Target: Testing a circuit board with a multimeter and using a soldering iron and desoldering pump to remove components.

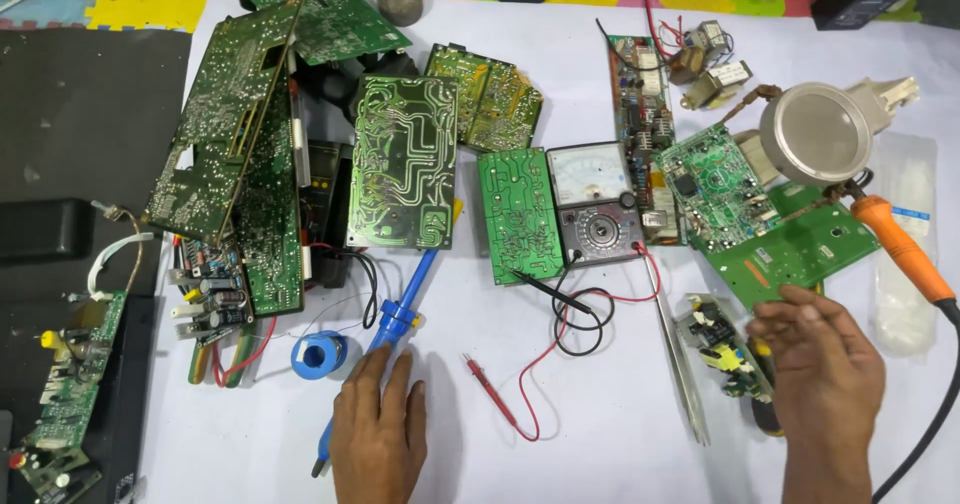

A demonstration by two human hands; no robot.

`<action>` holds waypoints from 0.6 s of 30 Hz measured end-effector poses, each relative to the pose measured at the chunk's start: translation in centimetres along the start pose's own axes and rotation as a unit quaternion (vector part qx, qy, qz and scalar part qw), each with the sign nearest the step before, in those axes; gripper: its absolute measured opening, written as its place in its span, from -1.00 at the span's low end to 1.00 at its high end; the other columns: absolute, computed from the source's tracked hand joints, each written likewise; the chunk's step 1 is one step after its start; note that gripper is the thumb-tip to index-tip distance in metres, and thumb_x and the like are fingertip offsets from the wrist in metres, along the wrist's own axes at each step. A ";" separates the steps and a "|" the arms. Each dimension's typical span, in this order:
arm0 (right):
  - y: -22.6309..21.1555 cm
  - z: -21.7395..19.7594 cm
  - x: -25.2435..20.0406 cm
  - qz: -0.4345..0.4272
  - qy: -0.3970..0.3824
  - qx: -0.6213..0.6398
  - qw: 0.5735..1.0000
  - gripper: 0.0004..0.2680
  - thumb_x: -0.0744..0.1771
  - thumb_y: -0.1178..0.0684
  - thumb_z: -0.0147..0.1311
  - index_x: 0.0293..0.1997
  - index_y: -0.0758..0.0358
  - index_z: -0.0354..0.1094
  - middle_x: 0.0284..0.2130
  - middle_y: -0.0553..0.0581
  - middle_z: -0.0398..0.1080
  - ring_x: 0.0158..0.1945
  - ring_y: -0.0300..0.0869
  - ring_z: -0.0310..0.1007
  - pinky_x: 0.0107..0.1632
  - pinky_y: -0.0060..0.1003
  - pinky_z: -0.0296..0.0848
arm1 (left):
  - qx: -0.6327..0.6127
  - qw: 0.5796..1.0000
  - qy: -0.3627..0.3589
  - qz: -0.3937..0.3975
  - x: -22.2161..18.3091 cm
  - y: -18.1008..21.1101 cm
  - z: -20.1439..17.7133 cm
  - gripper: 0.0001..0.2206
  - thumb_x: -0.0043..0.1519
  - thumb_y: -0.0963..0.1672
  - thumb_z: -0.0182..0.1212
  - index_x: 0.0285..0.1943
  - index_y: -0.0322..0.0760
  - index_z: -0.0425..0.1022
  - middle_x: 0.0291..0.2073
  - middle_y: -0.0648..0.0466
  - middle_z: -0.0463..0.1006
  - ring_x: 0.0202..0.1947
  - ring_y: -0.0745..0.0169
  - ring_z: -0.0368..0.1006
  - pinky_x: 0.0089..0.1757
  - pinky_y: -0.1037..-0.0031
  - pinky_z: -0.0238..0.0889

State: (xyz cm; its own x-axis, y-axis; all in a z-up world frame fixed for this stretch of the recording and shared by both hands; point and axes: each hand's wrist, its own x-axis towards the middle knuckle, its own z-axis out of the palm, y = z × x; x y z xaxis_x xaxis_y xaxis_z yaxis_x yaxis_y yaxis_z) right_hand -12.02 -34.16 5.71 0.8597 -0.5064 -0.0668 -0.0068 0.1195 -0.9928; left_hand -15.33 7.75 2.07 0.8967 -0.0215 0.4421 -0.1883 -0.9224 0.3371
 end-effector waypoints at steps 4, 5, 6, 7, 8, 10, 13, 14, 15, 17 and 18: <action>-1.6 -1.6 1.5 0.094 0.112 0.002 0.989 -0.70 0.31 -0.16 0.13 0.14 -0.01 0.42 -0.08 -0.01 0.52 -0.15 -0.30 0.48 0.08 -0.43 0.52 | 0.077 0.996 -0.040 -0.038 -1.2 0.3 1.7 -0.64 0.29 -0.08 0.13 0.28 -0.15 0.40 0.28 -0.08 0.40 0.27 -0.05 0.32 0.06 0.19 0.25; -2.0 -1.5 1.8 0.079 0.142 0.039 0.986 -0.76 0.30 -0.17 0.16 0.05 -0.11 0.42 -0.03 -0.08 0.54 -0.14 -0.34 0.49 0.09 -0.47 0.53 | 0.087 0.994 -0.037 -0.049 -0.8 0.3 1.7 -0.62 0.29 -0.08 0.13 0.31 -0.15 0.36 0.30 -0.11 0.37 0.30 -0.06 0.28 0.12 0.15 0.17; -2.4 -1.4 2.2 0.063 0.172 0.075 0.980 -0.81 0.30 -0.18 0.19 -0.04 -0.20 0.42 0.01 -0.15 0.57 -0.13 -0.38 0.49 0.09 -0.50 0.54 | 0.098 0.993 -0.035 -0.060 -0.4 0.4 1.8 -0.59 0.30 -0.08 0.13 0.35 -0.16 0.33 0.33 -0.14 0.34 0.32 -0.07 0.25 0.18 0.12 0.08; -1.8 -2.4 3.3 0.065 0.169 0.076 0.981 -0.81 0.30 -0.18 0.19 -0.04 -0.20 0.42 0.01 -0.15 0.57 -0.13 -0.38 0.49 0.09 -0.50 0.54 | 0.101 0.992 -0.036 -0.062 0.0 0.1 2.0 -0.59 0.30 -0.08 0.13 0.35 -0.16 0.33 0.33 -0.14 0.34 0.32 -0.07 0.25 0.18 0.12 0.08; -1.3 -3.3 4.5 0.056 0.156 0.071 0.984 -0.62 0.22 -0.28 0.29 0.08 -0.10 0.41 0.03 -0.21 0.56 -0.10 -0.44 0.49 0.10 -0.54 0.55 | 0.132 0.988 -0.035 -0.074 0.5 -0.1 2.3 -0.60 0.27 -0.10 0.17 0.32 -0.13 0.34 0.27 -0.11 0.38 0.25 -0.05 0.30 0.10 0.15 0.13; -0.7 -4.1 5.8 0.046 0.147 0.072 0.985 -0.43 0.14 -0.37 0.39 0.20 0.00 0.39 0.05 -0.27 0.55 -0.07 -0.49 0.49 0.12 -0.59 0.57 | 0.164 0.983 -0.034 -0.080 1.2 -0.6 3.0 -0.60 0.25 -0.12 0.22 0.30 -0.10 0.36 0.21 -0.08 0.42 0.18 -0.03 0.35 0.02 0.18 0.17; -0.6 -4.4 7.2 0.021 0.095 -0.036 0.995 -0.38 0.19 -0.48 0.19 0.45 -0.41 0.25 0.15 -0.35 0.44 0.10 -0.48 0.37 0.25 -0.52 0.36 | 0.216 0.971 -0.048 -0.089 1.5 -0.8 3.7 -0.52 0.28 -0.10 0.18 0.39 -0.28 0.29 0.06 0.02 0.50 -0.03 0.07 0.38 -0.11 0.28 0.21; -0.1 -5.0 7.8 0.002 0.083 -0.055 0.995 -0.41 0.25 -0.50 0.14 0.46 -0.39 0.23 0.12 -0.30 0.45 0.07 -0.46 0.38 0.24 -0.50 0.38 | 0.194 0.975 -0.066 -0.089 1.5 -0.7 3.6 -0.56 0.30 -0.12 0.12 0.38 -0.29 0.30 -0.05 0.00 0.48 -0.10 0.03 0.36 -0.13 0.25 0.22; 0.4 -5.7 8.0 -0.016 0.075 -0.074 0.994 -0.45 0.30 -0.52 0.08 0.47 -0.36 0.21 0.09 -0.24 0.45 0.03 -0.44 0.40 0.24 -0.47 0.40 | 0.172 0.978 -0.086 -0.085 1.6 -0.7 3.5 -0.59 0.32 -0.14 0.06 0.37 -0.29 0.32 -0.16 -0.02 0.46 -0.18 -0.01 0.33 -0.16 0.23 0.22; 1.9 -7.9 9.2 -0.038 0.122 -0.072 0.989 -0.57 0.30 -0.45 0.04 0.26 -0.22 0.35 -0.06 -0.26 0.47 -0.08 -0.48 0.41 0.12 -0.54 0.42 | 0.081 0.983 -0.118 -0.114 1.3 -0.5 2.6 -0.54 0.29 -0.13 0.07 0.40 -0.33 0.27 -0.15 -0.06 0.45 -0.13 -0.08 0.35 -0.14 0.20 0.29; 2.7 -9.1 9.8 -0.062 0.166 -0.073 0.982 -0.65 0.31 -0.38 0.00 0.04 -0.09 0.49 -0.22 -0.28 0.49 -0.20 -0.51 0.43 0.01 -0.61 0.45 | -0.013 0.978 -0.148 -0.147 1.1 -0.4 2.1 -0.49 0.26 -0.13 0.09 0.43 -0.36 0.21 -0.14 -0.11 0.43 -0.08 -0.14 0.37 -0.12 0.16 0.37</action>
State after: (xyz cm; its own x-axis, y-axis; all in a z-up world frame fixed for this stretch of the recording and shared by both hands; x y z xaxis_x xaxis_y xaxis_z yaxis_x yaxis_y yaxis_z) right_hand -8.27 -46.55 1.46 0.6452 -0.7624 0.0508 -0.0064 -0.0719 -0.9974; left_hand -13.41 7.29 0.63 0.9896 0.1286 0.0650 0.0878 -0.8957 0.4359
